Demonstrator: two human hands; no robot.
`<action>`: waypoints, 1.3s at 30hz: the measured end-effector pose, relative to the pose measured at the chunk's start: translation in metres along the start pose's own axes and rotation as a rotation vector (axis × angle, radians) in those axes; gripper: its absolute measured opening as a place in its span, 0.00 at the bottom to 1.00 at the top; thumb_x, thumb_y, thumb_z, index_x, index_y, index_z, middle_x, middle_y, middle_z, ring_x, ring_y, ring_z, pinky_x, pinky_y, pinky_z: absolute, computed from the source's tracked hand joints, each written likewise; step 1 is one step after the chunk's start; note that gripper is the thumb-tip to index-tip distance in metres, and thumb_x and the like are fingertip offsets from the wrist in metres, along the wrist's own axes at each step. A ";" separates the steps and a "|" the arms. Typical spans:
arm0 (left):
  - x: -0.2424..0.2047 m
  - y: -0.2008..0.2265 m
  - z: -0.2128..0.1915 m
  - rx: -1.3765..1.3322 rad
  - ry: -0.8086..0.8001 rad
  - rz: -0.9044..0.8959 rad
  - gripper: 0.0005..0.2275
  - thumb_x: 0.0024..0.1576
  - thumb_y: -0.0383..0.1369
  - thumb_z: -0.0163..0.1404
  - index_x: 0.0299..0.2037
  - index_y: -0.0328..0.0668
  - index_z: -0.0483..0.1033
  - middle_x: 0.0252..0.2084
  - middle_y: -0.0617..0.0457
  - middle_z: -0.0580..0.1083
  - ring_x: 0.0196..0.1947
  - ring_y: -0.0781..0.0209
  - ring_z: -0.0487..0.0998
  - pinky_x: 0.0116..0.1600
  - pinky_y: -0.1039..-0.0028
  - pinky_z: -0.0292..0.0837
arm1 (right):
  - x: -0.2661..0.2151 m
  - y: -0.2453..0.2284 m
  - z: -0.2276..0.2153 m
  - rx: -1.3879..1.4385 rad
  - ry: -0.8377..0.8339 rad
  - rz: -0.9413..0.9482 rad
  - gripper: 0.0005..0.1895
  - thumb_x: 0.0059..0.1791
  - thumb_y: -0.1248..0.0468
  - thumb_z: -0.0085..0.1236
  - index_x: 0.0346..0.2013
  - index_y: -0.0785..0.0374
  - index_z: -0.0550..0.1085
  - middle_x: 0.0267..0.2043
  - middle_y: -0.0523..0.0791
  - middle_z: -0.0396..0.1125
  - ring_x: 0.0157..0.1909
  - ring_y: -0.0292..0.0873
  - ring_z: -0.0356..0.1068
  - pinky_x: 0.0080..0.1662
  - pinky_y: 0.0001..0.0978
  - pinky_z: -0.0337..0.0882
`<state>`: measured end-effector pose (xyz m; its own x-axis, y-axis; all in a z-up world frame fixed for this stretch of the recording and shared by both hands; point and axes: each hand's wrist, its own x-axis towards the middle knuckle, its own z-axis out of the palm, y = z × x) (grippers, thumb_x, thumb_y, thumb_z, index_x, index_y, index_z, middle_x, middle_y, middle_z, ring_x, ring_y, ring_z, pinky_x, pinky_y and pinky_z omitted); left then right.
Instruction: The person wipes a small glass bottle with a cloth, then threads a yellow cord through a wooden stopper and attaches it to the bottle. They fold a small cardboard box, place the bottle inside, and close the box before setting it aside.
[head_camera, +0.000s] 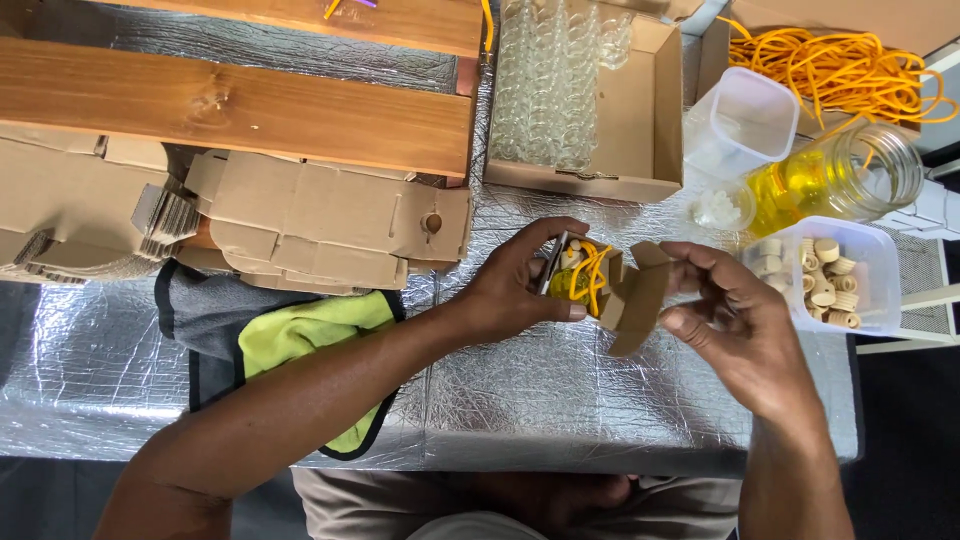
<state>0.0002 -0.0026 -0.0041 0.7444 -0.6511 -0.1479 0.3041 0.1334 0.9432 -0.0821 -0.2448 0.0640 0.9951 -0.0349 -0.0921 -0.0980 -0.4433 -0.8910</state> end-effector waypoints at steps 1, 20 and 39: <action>-0.001 0.002 -0.001 0.035 0.008 -0.002 0.35 0.46 0.18 0.63 0.64 0.57 0.64 0.51 0.41 0.75 0.42 0.54 0.82 0.33 0.75 0.80 | 0.002 0.000 0.004 -0.020 -0.008 -0.040 0.34 0.43 0.61 0.63 0.63 0.64 0.69 0.60 0.47 0.69 0.63 0.43 0.68 0.52 0.32 0.72; 0.000 -0.003 -0.001 0.294 0.048 0.045 0.36 0.45 0.27 0.66 0.63 0.57 0.62 0.62 0.47 0.68 0.51 0.54 0.77 0.40 0.70 0.81 | 0.006 0.006 0.051 0.061 -0.021 -0.386 0.54 0.41 0.70 0.68 0.75 0.61 0.45 0.67 0.57 0.59 0.70 0.51 0.61 0.66 0.43 0.68; -0.005 -0.005 0.002 0.414 0.041 0.188 0.32 0.51 0.49 0.54 0.64 0.46 0.63 0.63 0.44 0.67 0.60 0.51 0.71 0.55 0.63 0.71 | 0.008 -0.001 0.054 -0.186 -0.089 -0.473 0.58 0.41 0.70 0.72 0.76 0.62 0.44 0.67 0.58 0.63 0.72 0.54 0.63 0.70 0.46 0.65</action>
<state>-0.0065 -0.0017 -0.0071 0.7895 -0.6129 0.0334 -0.0954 -0.0688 0.9931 -0.0745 -0.1962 0.0400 0.9245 0.2813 0.2573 0.3745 -0.5438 -0.7510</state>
